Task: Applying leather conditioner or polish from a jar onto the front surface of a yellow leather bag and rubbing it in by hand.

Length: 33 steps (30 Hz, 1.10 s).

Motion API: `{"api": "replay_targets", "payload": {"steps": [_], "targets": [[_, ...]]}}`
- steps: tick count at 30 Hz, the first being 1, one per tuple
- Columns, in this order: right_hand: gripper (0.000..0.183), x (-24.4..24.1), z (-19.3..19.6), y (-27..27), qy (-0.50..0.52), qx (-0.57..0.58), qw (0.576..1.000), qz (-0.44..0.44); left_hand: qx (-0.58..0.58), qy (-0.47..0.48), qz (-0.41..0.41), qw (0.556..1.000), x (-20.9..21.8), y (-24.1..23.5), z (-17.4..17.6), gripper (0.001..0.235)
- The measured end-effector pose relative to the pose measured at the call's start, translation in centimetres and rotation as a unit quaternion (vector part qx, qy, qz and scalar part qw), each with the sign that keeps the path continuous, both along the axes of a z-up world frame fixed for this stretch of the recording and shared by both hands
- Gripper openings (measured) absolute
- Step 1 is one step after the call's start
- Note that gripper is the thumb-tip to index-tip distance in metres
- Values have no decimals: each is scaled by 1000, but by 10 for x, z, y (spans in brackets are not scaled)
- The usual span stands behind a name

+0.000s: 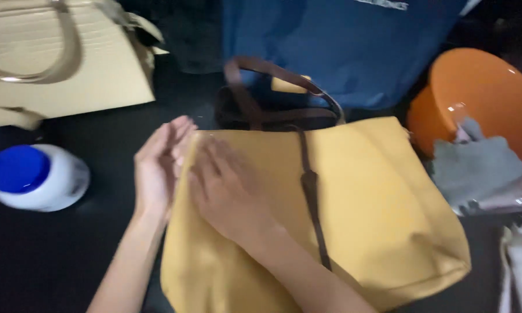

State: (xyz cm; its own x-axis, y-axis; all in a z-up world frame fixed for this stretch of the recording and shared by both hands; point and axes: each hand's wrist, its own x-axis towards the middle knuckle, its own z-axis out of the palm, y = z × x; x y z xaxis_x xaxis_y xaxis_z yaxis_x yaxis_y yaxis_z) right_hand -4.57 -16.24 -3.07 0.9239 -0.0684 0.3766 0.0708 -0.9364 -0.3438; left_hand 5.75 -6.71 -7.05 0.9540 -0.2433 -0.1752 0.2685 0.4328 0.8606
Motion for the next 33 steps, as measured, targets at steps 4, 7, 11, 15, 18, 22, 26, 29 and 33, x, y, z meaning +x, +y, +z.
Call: {"api": "replay_targets", "payload": {"steps": [4,7,11,15,18,22,26,29,33], "targets": [[46,-1,-8,-10,-80,-12,996,44,18,-26,-30,999,4,5,-13,49],[54,-7,5,-13,-48,-27,995,-78,31,-4,-36,999,7,6,-9,44],[62,-3,7,-3,47,11,999,4,67,0,-16,998,-2,1,6,43],[52,-9,-12,-4,-33,-63,996,-62,-26,3,0,1000,-7,2,19,47],[72,3,7,5,124,89,986,69,-110,89,29,990,-14,2,45,42],[67,4,-10,-2,-17,-18,999,-38,-152,100,43,982,-16,1,50,54],[55,8,-11,2,-32,25,999,8,-165,119,67,977,-17,0,55,68],[57,0,-12,3,-59,-17,997,-39,-176,86,57,979,-20,3,48,80],[70,1,5,11,52,69,995,46,-189,23,43,981,-14,6,30,79]]}}
